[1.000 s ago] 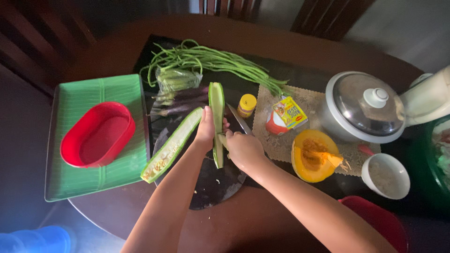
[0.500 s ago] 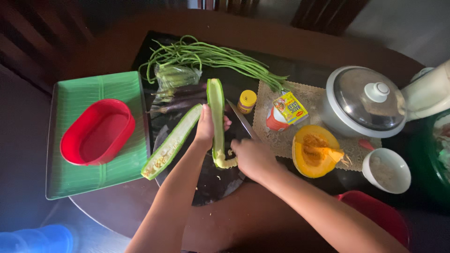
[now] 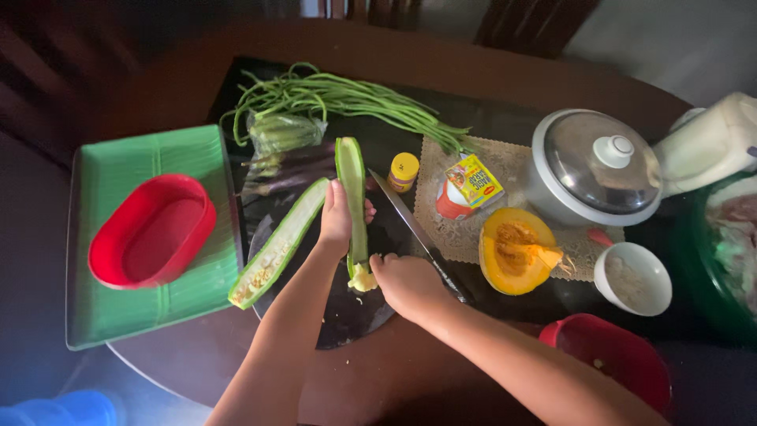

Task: The person slices a gourd lengthwise using a knife on a cutting board, retrieves a spoon from the kitchen counter, and scoops the seeds out of the gourd halves into a bowl.

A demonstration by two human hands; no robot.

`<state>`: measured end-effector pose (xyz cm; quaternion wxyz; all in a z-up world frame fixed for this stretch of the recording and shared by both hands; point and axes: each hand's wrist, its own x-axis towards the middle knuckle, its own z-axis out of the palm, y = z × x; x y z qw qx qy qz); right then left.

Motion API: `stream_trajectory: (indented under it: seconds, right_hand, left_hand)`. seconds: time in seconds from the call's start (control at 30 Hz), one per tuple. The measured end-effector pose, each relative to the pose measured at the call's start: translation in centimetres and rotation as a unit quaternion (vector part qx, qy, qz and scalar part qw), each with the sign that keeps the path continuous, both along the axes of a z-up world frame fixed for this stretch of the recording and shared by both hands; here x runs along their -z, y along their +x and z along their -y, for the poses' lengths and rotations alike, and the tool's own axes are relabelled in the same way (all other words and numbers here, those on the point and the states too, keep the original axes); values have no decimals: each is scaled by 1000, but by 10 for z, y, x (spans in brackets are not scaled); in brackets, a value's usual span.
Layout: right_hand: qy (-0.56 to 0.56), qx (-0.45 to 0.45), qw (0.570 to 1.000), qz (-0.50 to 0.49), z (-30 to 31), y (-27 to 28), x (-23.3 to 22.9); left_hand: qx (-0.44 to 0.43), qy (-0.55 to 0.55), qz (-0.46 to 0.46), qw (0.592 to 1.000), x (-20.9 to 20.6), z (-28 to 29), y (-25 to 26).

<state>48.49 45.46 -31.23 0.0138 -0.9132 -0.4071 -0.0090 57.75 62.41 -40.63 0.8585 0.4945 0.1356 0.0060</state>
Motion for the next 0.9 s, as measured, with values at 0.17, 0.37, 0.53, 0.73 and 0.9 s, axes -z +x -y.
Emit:
stream_trajectory:
  seconds: [0.17,0.37,0.53,0.73,0.9]
  right_hand:
    - [-9,60,994,-91,-9,4,-4]
    - [58,175,972,-144,-24,2,4]
    - [100,266,943,-175,-29,-4,11]
    - [151,299,933,-131,-31,14,-5]
    - [68,312,944,-83,-45,36,7]
  left_hand:
    - [50,-3,-15,999,18,-4,12]
    - [174,-80,-30,981,29,-12,29]
    - [317,-52,-35,946,0,-30,7]
    - [372,-1,-85,924,19,-39,-1]
    - [374,-14,-100,922,34,-37,5]
